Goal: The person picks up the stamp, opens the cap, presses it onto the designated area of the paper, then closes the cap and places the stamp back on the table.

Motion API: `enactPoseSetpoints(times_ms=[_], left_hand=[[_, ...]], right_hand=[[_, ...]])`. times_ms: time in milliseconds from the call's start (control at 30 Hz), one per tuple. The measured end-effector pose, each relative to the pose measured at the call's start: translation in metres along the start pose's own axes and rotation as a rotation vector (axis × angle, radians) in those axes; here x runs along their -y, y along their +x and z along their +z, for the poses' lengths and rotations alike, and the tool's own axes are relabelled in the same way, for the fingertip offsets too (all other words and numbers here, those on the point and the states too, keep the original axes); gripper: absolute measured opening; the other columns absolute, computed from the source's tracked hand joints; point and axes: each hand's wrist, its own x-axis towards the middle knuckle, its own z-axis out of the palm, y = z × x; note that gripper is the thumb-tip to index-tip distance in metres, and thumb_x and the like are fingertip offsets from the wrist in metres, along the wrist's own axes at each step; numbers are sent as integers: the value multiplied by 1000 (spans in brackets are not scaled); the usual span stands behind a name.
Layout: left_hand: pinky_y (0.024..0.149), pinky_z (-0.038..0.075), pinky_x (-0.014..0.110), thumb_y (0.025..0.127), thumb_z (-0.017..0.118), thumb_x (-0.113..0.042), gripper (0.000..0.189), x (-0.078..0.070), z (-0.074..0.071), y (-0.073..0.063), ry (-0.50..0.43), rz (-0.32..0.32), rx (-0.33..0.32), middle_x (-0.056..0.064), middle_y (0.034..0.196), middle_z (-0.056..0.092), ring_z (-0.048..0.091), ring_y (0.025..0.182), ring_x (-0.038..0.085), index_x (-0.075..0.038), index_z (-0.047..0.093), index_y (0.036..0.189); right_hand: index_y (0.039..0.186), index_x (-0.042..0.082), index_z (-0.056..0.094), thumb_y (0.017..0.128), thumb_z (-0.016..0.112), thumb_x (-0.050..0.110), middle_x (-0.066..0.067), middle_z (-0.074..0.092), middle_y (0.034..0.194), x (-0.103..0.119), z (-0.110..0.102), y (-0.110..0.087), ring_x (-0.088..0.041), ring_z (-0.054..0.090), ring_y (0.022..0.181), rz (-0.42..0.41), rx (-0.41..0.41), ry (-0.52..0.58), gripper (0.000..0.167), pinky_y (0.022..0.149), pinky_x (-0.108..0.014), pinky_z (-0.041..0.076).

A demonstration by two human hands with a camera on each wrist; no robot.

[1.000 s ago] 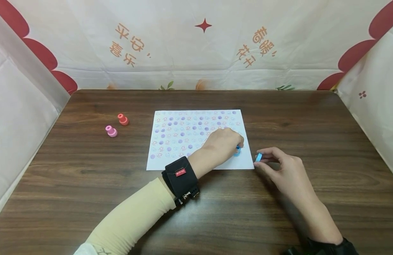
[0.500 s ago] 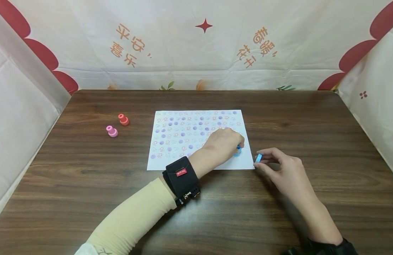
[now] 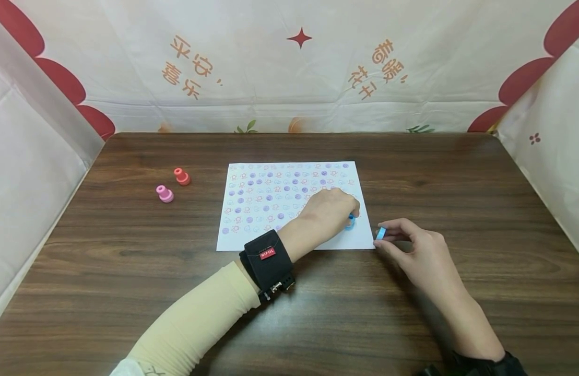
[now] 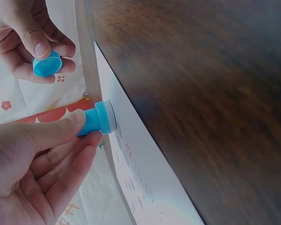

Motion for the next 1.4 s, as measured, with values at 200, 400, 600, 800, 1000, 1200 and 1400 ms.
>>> enactPoseSetpoints(times_ms=[200, 400, 600, 800, 1000, 1200, 1400], left_hand=[[67, 51, 20, 98, 64, -22, 17, -1, -1, 0, 6, -6, 10, -10, 100, 74, 62, 79, 4, -31, 74, 108], [69, 52, 20, 97, 65, -25, 18, -3, -1, 1, 22, -12, 21, -11, 102, 74, 63, 81, 3, -31, 73, 112], [69, 52, 19, 96, 67, -27, 20, -4, -1, 1, 17, -17, 31, -10, 103, 74, 64, 81, 3, -31, 73, 115], [70, 52, 20, 96, 67, -27, 20, -5, -2, 1, 18, -13, 30, -10, 102, 74, 63, 81, 4, -31, 73, 115], [69, 51, 19, 94, 69, -27, 22, -4, -2, 0, 15, -13, 28, -10, 102, 74, 63, 80, 4, -30, 73, 115], [67, 50, 19, 95, 67, -26, 20, -3, -2, 0, 25, 0, 16, -10, 101, 75, 63, 79, 4, -30, 73, 114], [67, 51, 20, 96, 67, -25, 20, -3, -2, 1, 28, -7, 25, -10, 102, 75, 63, 78, 4, -30, 73, 114]], right_hand=[[104, 14, 73, 75, 86, 7, -4, 76, 87, 0, 0, 0, 28, 55, 85, 4, -4, 7, 33, 70, -1, 44], [103, 14, 73, 74, 86, 6, -5, 76, 87, 0, 1, 0, 28, 55, 84, -3, -3, 6, 33, 70, -1, 43], [104, 15, 73, 74, 86, 8, -4, 77, 89, 0, 2, 0, 29, 54, 85, 13, 9, 3, 33, 70, -1, 43], [103, 16, 73, 75, 86, 9, -3, 77, 89, 0, 1, -1, 29, 55, 84, 24, 7, 6, 32, 67, -3, 44], [103, 14, 73, 73, 87, 5, -4, 76, 85, -1, 1, -1, 28, 55, 83, -2, 0, 9, 35, 71, -1, 43], [102, 15, 73, 72, 87, 6, -3, 76, 83, -1, 1, -1, 29, 54, 83, -10, -5, 2, 34, 72, 0, 42], [102, 14, 73, 72, 87, 6, -3, 76, 84, -1, 2, -2, 29, 53, 83, -9, -6, 2, 34, 73, 0, 42]])
